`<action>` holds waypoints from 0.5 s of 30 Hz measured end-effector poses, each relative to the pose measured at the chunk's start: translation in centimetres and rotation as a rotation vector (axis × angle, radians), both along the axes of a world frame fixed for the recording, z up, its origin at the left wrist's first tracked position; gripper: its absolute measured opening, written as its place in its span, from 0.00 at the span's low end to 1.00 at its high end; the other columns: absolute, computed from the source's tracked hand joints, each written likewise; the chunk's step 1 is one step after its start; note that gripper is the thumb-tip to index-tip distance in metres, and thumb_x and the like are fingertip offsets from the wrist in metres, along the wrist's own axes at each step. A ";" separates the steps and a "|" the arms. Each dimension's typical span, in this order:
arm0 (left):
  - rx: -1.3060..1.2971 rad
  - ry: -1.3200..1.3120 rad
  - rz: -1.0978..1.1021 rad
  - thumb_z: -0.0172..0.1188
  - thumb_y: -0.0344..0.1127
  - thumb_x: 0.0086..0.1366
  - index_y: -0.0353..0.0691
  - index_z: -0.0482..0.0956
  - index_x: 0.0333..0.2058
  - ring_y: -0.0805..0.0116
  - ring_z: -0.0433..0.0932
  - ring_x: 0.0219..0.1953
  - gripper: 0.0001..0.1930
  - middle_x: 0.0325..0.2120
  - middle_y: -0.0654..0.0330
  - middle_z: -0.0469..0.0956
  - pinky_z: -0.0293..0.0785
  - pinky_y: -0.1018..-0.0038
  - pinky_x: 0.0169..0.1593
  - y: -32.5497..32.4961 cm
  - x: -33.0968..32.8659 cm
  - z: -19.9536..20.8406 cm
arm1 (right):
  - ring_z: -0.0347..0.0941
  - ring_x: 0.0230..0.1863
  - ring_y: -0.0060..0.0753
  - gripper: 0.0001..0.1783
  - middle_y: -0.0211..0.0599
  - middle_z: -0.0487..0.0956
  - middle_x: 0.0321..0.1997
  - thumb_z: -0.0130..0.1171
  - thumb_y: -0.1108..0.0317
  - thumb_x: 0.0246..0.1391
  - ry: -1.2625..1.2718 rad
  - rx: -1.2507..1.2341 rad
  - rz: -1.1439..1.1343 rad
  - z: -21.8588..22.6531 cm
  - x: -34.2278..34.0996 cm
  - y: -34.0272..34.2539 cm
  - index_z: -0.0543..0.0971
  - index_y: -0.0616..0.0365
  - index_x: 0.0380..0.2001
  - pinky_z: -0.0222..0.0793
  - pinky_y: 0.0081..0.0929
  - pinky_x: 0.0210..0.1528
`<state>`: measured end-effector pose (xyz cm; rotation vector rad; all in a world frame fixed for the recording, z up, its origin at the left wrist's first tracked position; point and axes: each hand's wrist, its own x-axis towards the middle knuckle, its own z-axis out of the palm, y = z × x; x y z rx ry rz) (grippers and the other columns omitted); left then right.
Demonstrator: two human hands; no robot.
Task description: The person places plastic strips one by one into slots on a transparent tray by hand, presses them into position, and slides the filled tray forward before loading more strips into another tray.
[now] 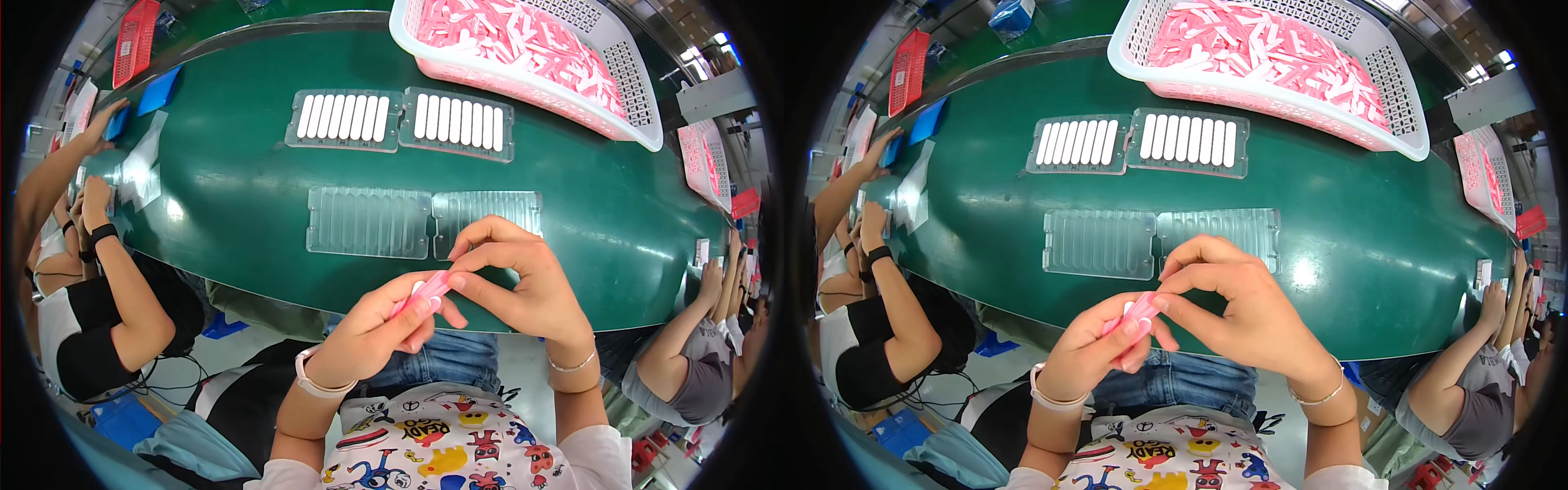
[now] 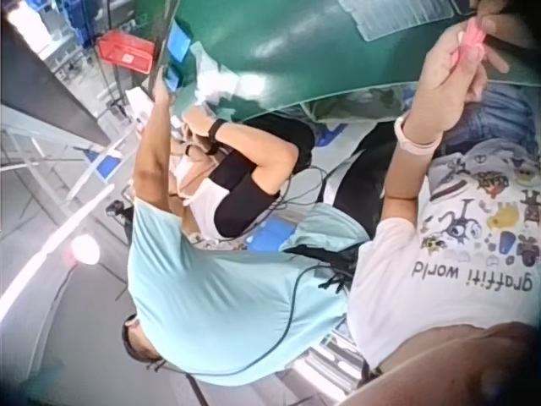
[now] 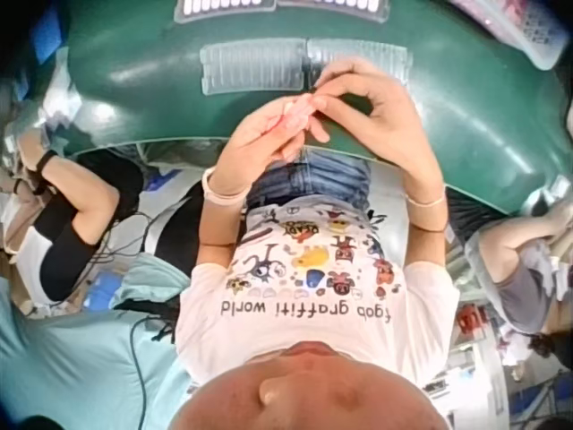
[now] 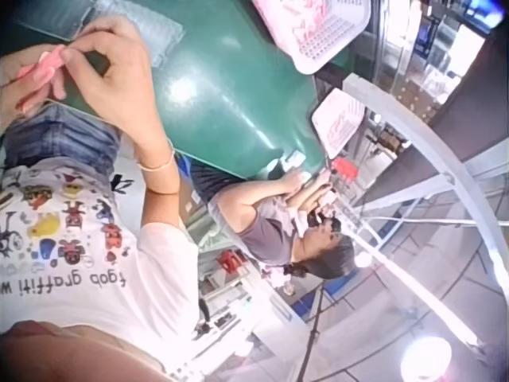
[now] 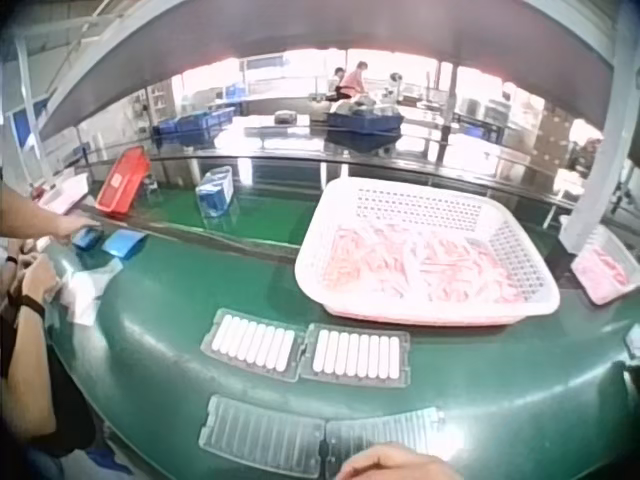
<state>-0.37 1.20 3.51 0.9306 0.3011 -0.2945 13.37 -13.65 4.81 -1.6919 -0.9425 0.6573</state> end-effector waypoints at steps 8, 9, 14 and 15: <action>-0.153 0.089 0.160 0.44 0.39 0.72 0.34 0.69 0.48 0.86 0.55 0.18 0.14 0.27 0.62 0.73 0.51 0.84 0.21 -0.8 0.2 -1.2 | 0.76 0.25 0.28 0.06 0.36 0.81 0.29 0.62 0.75 0.48 0.024 -0.140 -0.186 0.4 -0.7 -1.2 0.81 0.63 0.31 0.71 0.20 0.29; -0.162 0.115 0.205 0.44 0.39 0.72 0.34 0.69 0.47 0.86 0.53 0.18 0.14 0.26 0.63 0.72 0.50 0.83 0.20 -1.0 0.3 -1.2 | 0.77 0.27 0.29 0.07 0.37 0.81 0.31 0.62 0.76 0.48 0.060 -0.093 -0.183 0.5 -0.9 -1.5 0.81 0.62 0.33 0.72 0.21 0.30; -0.202 0.099 0.116 0.44 0.40 0.72 0.34 0.69 0.46 0.85 0.53 0.17 0.14 0.25 0.65 0.71 0.49 0.84 0.20 -0.7 0.6 -1.3 | 0.77 0.32 0.33 0.12 0.38 0.81 0.37 0.62 0.80 0.46 -0.043 0.195 0.081 -1.0 -0.5 -2.7 0.81 0.60 0.37 0.74 0.26 0.34; -0.229 0.095 0.094 0.44 0.40 0.72 0.34 0.69 0.46 0.85 0.52 0.17 0.14 0.25 0.65 0.70 0.49 0.84 0.20 -0.7 0.6 -1.3 | 0.77 0.32 0.33 0.12 0.38 0.81 0.37 0.62 0.80 0.46 -0.041 0.194 0.080 -1.1 -0.4 -2.7 0.81 0.60 0.37 0.74 0.26 0.34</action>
